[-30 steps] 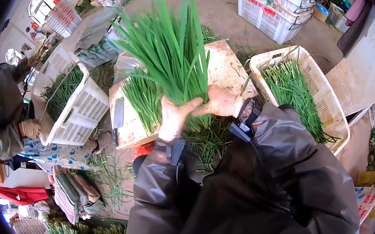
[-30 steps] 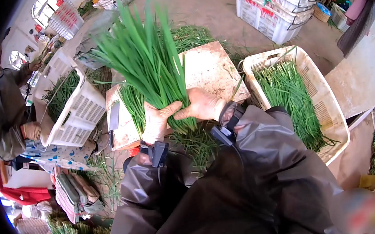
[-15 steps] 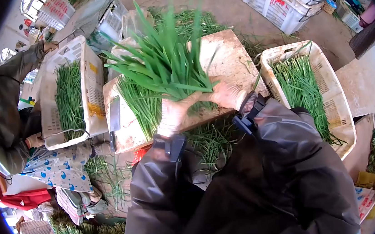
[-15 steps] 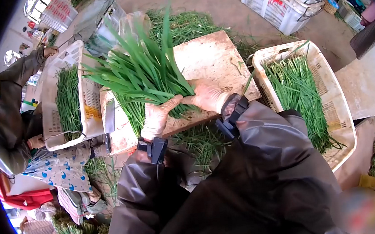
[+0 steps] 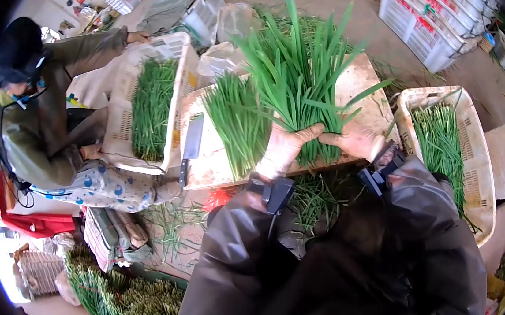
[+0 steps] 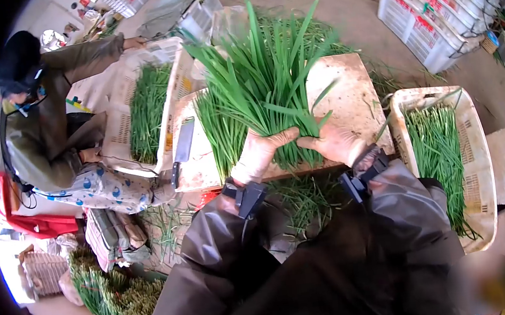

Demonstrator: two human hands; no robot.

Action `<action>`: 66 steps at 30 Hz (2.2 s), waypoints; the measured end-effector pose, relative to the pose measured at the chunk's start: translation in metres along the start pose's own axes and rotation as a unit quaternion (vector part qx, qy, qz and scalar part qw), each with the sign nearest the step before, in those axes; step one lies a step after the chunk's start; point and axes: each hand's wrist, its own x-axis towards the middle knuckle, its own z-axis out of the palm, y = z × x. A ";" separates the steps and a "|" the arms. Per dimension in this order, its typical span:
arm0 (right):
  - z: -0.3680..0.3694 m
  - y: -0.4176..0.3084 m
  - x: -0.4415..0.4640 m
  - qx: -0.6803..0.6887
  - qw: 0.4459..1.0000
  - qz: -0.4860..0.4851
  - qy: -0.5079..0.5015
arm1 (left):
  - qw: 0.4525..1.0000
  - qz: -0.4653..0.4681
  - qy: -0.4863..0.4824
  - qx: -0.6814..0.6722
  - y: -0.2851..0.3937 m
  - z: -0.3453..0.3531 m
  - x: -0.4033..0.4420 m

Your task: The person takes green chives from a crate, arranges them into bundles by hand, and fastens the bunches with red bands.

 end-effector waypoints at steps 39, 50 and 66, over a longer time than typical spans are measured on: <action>0.095 -0.054 -0.121 0.301 0.916 0.248 -0.091 | 0.880 0.012 0.221 -0.421 0.001 -0.084 -0.050; 0.135 -0.048 -0.112 0.555 0.800 0.228 -0.026 | 0.869 -0.006 0.181 -0.461 0.007 -0.075 -0.059; 0.074 -0.079 -0.121 0.374 0.894 0.246 0.018 | 0.870 0.104 0.084 -0.475 0.048 -0.053 -0.082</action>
